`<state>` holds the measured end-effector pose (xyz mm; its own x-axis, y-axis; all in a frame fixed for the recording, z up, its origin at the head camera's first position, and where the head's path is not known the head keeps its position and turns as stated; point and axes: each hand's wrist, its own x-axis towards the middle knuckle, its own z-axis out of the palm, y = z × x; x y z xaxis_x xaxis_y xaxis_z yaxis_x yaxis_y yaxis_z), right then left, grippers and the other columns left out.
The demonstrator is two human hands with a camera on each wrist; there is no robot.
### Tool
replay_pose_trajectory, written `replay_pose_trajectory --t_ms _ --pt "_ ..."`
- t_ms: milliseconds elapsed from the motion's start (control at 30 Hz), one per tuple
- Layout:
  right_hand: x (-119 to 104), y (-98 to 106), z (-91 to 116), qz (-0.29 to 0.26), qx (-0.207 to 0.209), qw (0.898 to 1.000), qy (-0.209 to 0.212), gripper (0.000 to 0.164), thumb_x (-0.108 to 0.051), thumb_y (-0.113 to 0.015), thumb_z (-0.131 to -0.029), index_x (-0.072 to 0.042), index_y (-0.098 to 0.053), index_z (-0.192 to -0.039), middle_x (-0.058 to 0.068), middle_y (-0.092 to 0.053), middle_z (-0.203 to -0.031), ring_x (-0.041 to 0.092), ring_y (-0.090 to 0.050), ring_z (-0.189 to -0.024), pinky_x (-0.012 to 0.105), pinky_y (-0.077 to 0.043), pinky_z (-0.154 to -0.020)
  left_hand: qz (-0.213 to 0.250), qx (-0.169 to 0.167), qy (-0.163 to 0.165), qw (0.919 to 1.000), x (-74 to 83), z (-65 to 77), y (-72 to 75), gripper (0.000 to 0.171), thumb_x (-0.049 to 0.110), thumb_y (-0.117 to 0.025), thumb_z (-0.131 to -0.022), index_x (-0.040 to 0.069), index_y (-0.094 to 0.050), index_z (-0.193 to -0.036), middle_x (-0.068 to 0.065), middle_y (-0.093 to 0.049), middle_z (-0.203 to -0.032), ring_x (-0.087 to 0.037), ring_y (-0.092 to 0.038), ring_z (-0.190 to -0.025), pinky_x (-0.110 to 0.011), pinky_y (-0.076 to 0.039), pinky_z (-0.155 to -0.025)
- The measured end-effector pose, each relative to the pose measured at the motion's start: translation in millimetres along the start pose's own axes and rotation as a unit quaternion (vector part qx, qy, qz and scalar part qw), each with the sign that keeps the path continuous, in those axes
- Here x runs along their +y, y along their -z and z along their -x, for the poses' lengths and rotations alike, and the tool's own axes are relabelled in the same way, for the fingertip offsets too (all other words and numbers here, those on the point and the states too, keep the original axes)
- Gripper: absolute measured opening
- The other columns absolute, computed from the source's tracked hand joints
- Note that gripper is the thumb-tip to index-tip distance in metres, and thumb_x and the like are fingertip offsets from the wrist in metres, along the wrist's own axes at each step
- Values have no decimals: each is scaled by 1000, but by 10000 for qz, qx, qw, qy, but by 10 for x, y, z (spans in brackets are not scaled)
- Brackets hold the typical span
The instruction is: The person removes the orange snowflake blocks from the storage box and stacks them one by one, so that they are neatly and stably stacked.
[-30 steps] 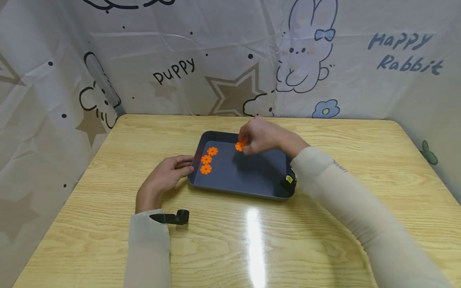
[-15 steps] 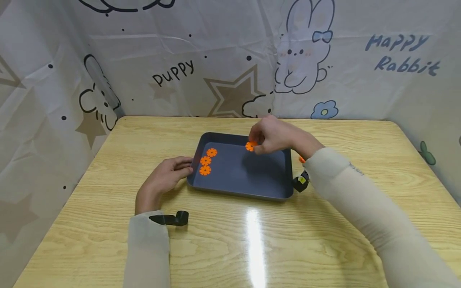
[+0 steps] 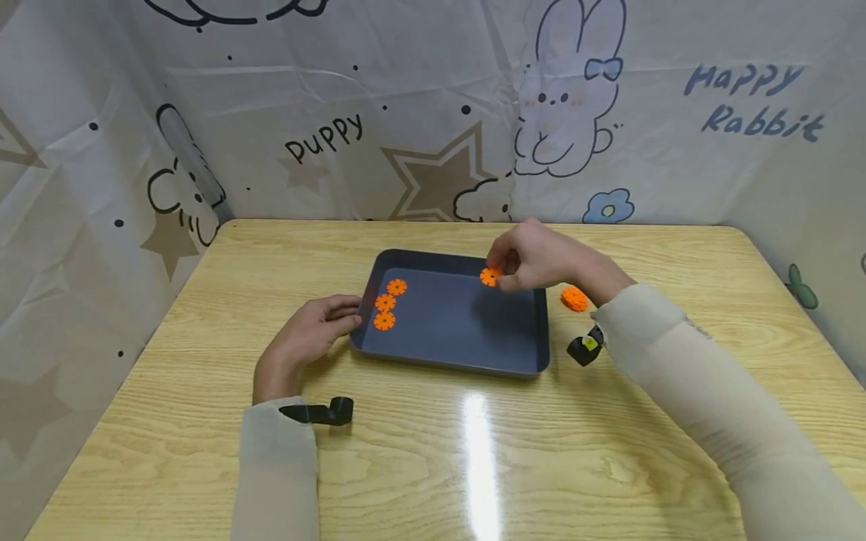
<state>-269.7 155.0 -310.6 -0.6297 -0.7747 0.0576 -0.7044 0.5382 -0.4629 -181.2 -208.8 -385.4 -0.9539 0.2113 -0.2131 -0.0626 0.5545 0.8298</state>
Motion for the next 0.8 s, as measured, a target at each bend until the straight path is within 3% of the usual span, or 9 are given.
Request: replay_pose_trajectory --t_ms 800 --pt "241 59 412 -84 189 9984 -532 15 -4 -77 -78 -3 -75 -93 -1 -69 -79 11 -61 -67 32 -55 -64 -19 -12 -23 10000 23 27 3 41 18 -59 -103 4 -56 -141 -16 -58 -137 -30 -53 -126 -47 -40 -106"
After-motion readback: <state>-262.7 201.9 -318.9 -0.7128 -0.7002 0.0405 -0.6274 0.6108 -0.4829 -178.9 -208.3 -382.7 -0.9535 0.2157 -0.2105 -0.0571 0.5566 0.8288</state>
